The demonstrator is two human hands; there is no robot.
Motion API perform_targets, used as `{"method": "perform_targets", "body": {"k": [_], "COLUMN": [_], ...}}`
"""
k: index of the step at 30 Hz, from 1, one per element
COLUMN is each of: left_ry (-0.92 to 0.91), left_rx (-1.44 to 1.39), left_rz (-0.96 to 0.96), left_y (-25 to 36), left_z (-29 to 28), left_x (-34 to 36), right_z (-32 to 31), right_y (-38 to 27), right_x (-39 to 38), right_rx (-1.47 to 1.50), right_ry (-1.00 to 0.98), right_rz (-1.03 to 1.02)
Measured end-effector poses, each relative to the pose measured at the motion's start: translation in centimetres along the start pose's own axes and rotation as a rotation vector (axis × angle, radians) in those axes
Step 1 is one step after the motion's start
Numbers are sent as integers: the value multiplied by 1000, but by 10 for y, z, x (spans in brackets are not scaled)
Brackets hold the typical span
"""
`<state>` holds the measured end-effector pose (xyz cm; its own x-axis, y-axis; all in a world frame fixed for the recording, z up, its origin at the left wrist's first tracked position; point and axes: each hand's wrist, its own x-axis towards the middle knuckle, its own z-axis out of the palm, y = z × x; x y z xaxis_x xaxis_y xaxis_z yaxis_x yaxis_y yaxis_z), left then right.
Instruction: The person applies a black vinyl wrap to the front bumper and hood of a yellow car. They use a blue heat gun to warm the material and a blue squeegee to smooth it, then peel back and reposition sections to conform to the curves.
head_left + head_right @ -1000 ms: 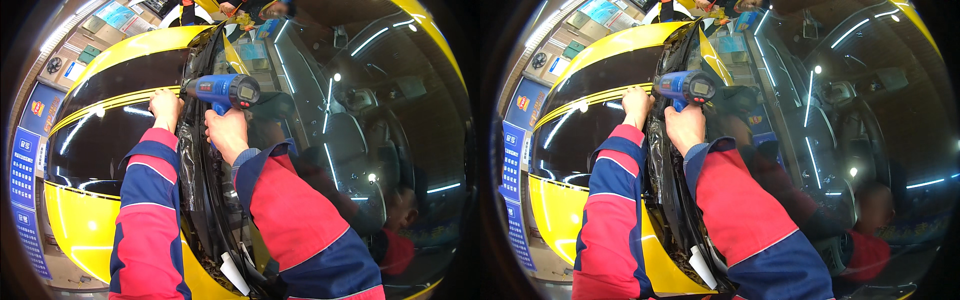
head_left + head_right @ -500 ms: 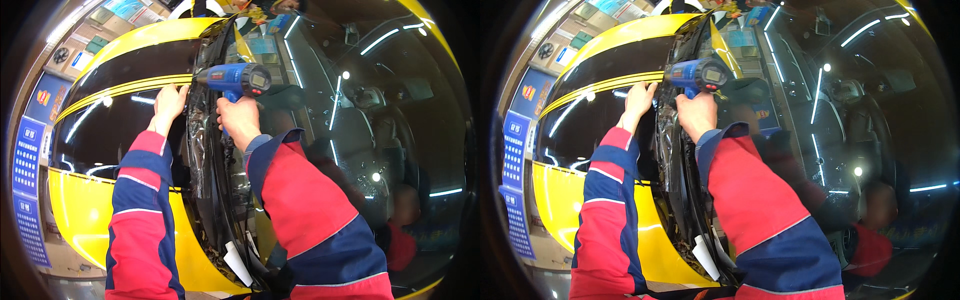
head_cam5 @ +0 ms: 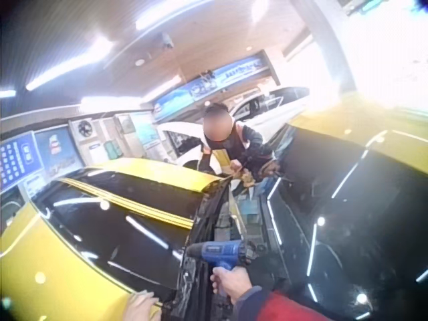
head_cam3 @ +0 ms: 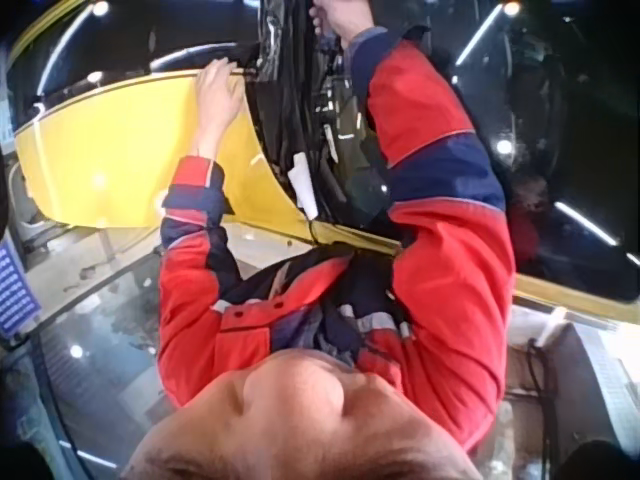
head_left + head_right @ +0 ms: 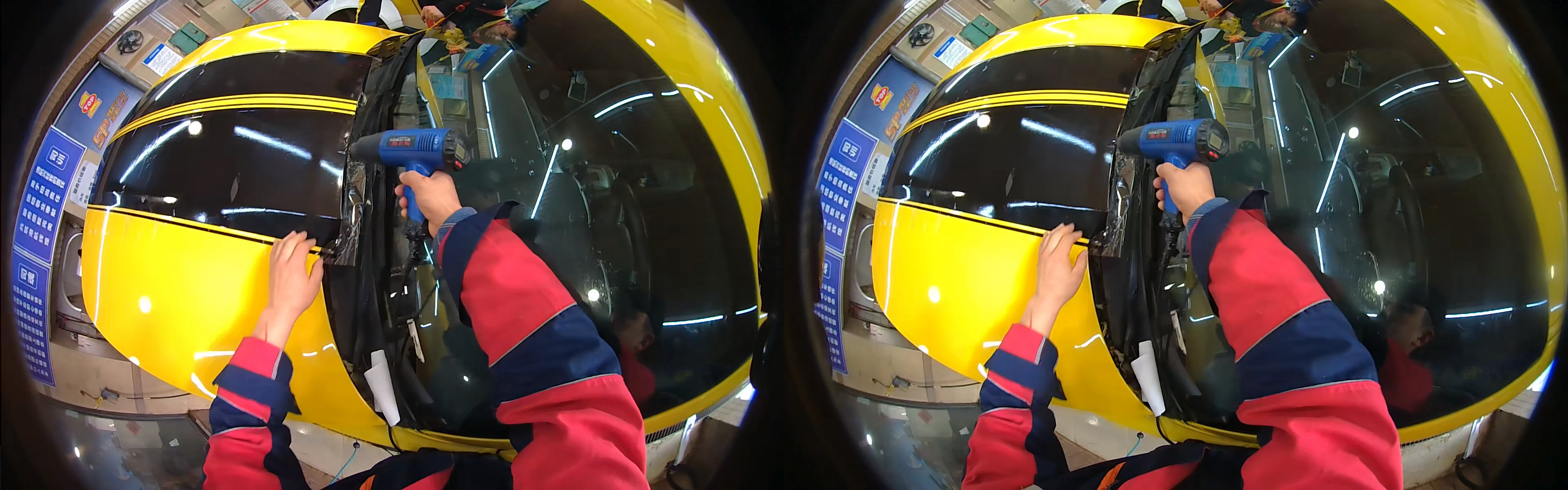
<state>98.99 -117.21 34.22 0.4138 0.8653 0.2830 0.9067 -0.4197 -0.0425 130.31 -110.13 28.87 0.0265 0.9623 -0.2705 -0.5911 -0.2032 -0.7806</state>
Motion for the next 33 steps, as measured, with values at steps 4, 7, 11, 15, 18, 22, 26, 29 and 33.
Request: {"method": "perform_targets", "body": {"k": [4,7,11,15,18,22,26,29,33], "left_ry": [60,-106,-141,-284,-200,-143,-10,-62,-70], "left_rx": [144,157,246,396,412,236,121,283,360], "left_rz": [137,140,236,221,259,256,83,-123,-93], "left_y": [1,11,21,22,20,13,4,5,7], "left_z": [5,11,17,28,31,26,20,27,33], "left_x": [36,57,82,74,72,72,102,130,143], "right_z": [-5,-7,-8,-8,-6,-3,-1,1,-1], "right_y": [-8,-7,-17,-9,-8,-6,-9,-13,-25], "right_x": [-28,-48,-48,-52,-50,-49,-45,-45,-46], "right_rx": [-46,-69,-89,-124,-132,-108,-93,-121,-123], "right_ry": [-49,-36,-15,-11,-33,0,6,-4,-15], "right_rz": [47,62,55,53,50,27,48,73,86]}}
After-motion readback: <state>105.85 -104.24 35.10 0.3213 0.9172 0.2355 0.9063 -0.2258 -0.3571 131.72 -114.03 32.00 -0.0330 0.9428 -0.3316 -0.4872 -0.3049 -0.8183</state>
